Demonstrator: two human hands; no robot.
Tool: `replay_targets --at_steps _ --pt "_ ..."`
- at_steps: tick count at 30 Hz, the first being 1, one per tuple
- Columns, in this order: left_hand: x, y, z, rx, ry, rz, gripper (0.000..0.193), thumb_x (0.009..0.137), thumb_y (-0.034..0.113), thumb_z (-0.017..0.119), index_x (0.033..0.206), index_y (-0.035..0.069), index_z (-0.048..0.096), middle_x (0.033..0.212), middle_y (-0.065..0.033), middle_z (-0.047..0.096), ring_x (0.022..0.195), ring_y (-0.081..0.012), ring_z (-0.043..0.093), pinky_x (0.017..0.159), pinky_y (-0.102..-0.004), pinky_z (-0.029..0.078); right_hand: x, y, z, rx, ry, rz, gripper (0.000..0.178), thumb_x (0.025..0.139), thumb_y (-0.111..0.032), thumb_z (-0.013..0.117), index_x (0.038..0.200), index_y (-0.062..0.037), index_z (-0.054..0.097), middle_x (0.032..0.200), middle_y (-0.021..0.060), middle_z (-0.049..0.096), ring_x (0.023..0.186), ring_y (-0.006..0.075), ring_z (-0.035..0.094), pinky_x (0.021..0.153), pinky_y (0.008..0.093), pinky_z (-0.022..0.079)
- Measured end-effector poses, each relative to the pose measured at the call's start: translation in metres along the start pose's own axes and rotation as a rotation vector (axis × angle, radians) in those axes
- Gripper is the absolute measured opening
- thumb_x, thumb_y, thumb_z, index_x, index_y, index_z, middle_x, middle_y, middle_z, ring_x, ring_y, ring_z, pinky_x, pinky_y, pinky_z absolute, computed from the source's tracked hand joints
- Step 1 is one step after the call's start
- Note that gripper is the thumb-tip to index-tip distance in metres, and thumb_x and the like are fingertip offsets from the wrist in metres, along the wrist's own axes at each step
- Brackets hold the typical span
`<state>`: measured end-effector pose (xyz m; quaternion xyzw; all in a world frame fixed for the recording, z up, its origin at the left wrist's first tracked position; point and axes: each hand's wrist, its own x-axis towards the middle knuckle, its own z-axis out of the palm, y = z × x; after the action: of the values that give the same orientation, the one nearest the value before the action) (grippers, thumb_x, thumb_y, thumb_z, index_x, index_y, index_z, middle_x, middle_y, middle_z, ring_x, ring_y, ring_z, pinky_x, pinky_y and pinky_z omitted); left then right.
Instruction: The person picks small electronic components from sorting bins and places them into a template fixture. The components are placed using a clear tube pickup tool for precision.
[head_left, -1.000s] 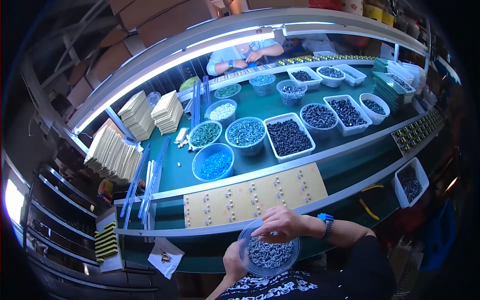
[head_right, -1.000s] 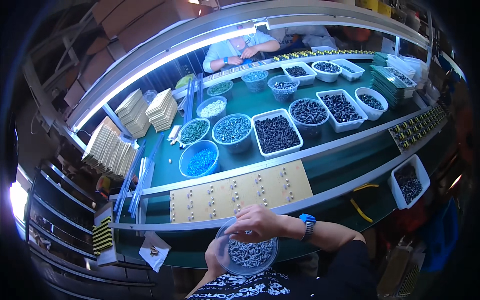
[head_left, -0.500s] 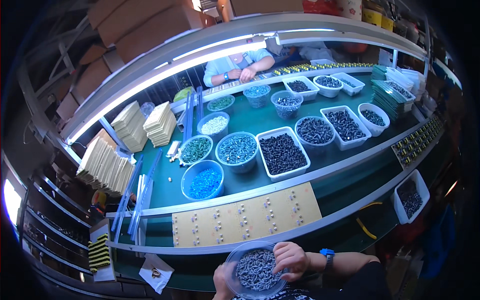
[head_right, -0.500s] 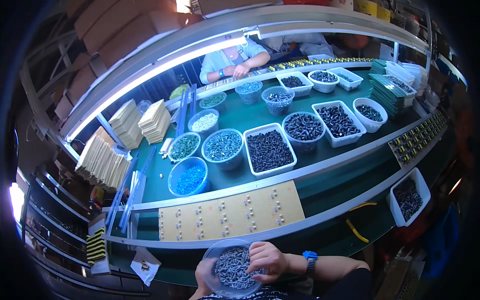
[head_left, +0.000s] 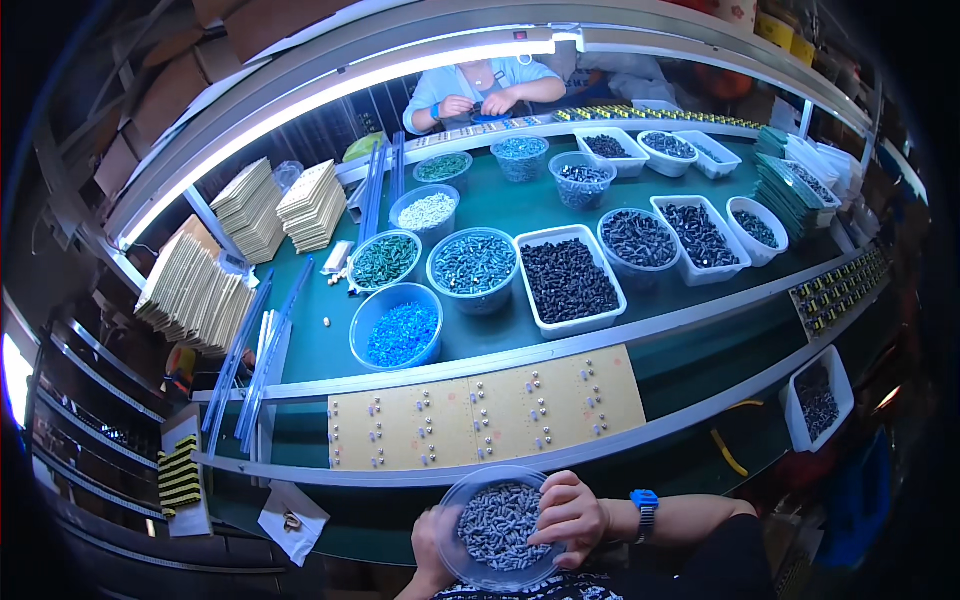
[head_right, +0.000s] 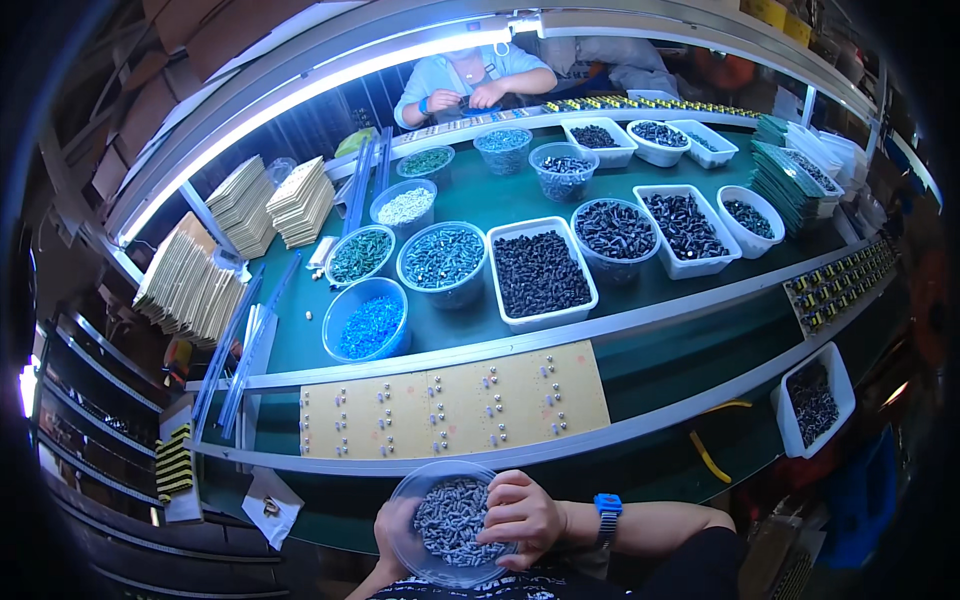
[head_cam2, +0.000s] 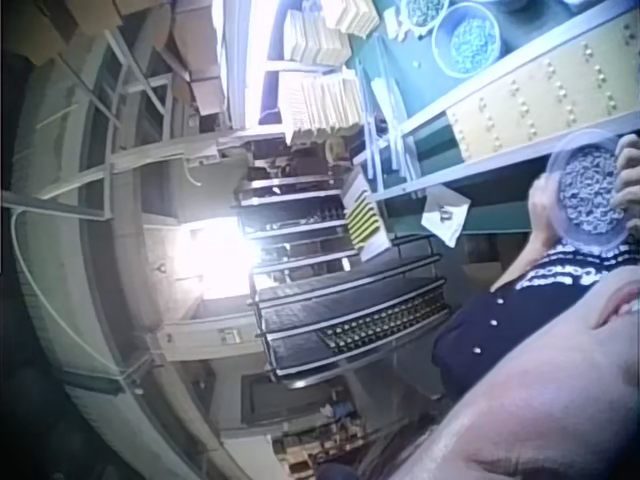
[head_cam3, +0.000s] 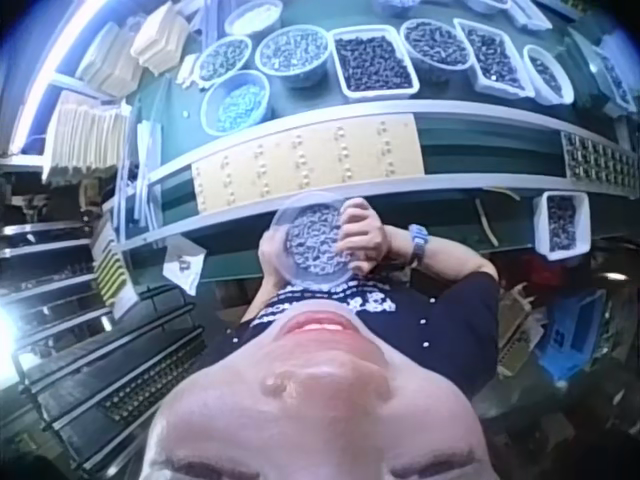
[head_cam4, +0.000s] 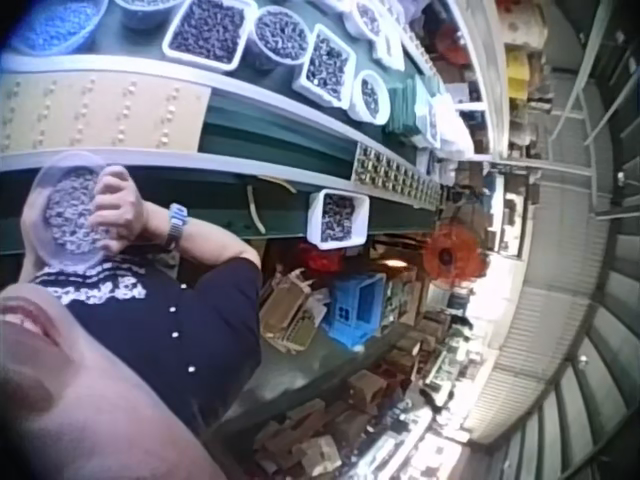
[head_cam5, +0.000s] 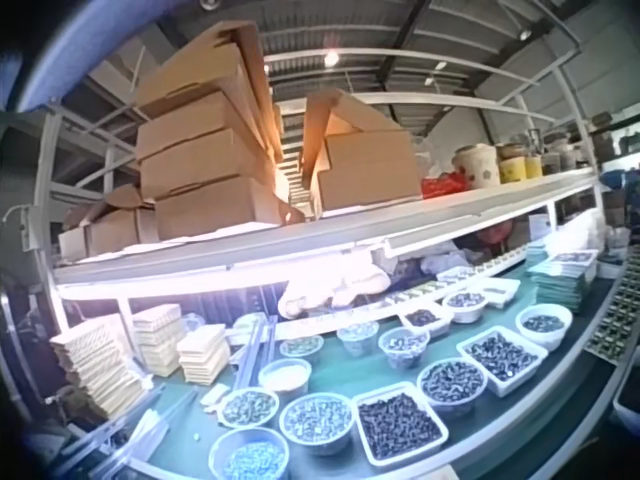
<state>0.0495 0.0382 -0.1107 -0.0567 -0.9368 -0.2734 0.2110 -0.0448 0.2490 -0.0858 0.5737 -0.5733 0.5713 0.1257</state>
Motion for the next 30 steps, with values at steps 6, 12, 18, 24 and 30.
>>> replay_targets --at_steps 6,12,18,24,30 --pt "0.000 -0.002 -0.001 0.014 -0.035 -0.014 0.028 0.066 0.008 0.056 0.093 0.006 0.061 0.082 -0.0111 0.060 0.068 -0.0293 0.054 0.066 -0.0358 0.043 0.001 -0.001 -0.004 -0.026 -0.019 0.007 0.029 0.080 -0.035 0.059 0.081 -0.0082 0.067 0.071 0.0005 0.058 0.070 0.0186 0.051 0.088 0.0406 0.039" --pt "0.004 0.002 -0.004 0.024 -0.056 -0.054 0.024 0.064 0.016 0.065 0.085 0.004 0.063 0.081 -0.0114 0.064 0.069 -0.0294 0.057 0.067 -0.0358 0.044 0.003 -0.003 -0.006 -0.007 -0.025 0.038 0.027 0.081 -0.033 0.059 0.081 -0.0072 0.067 0.073 0.0009 0.059 0.071 0.0187 0.052 0.090 0.0409 0.040" --pt "0.001 -0.004 -0.005 0.074 -0.135 -0.100 0.022 0.065 0.020 0.068 0.080 0.005 0.065 0.077 -0.0111 0.065 0.067 -0.0296 0.056 0.067 -0.0362 0.043 0.000 -0.002 -0.005 0.012 -0.049 0.060 0.031 0.083 -0.036 0.056 0.082 -0.0072 0.069 0.072 -0.0002 0.061 0.071 0.0161 0.053 0.088 0.0370 0.041" --pt "-0.003 -0.009 -0.002 0.084 -0.124 -0.110 0.020 0.065 0.021 0.068 0.079 0.006 0.065 0.075 -0.0109 0.064 0.065 -0.0294 0.055 0.066 -0.0361 0.043 0.004 0.000 -0.005 0.028 -0.048 0.059 0.030 0.083 -0.034 0.056 0.082 -0.0060 0.069 0.072 0.0003 0.061 0.070 0.0167 0.053 0.086 0.0355 0.042" --pt "-0.003 -0.008 -0.002 0.058 -0.125 -0.117 0.020 0.066 0.022 0.068 0.079 0.007 0.066 0.075 -0.0110 0.064 0.064 -0.0292 0.054 0.064 -0.0360 0.043 0.001 0.008 -0.004 0.020 -0.050 -0.034 0.026 0.081 -0.033 0.056 0.076 -0.0083 0.064 0.071 0.0028 0.058 0.068 0.0217 0.051 0.080 0.0411 0.043"
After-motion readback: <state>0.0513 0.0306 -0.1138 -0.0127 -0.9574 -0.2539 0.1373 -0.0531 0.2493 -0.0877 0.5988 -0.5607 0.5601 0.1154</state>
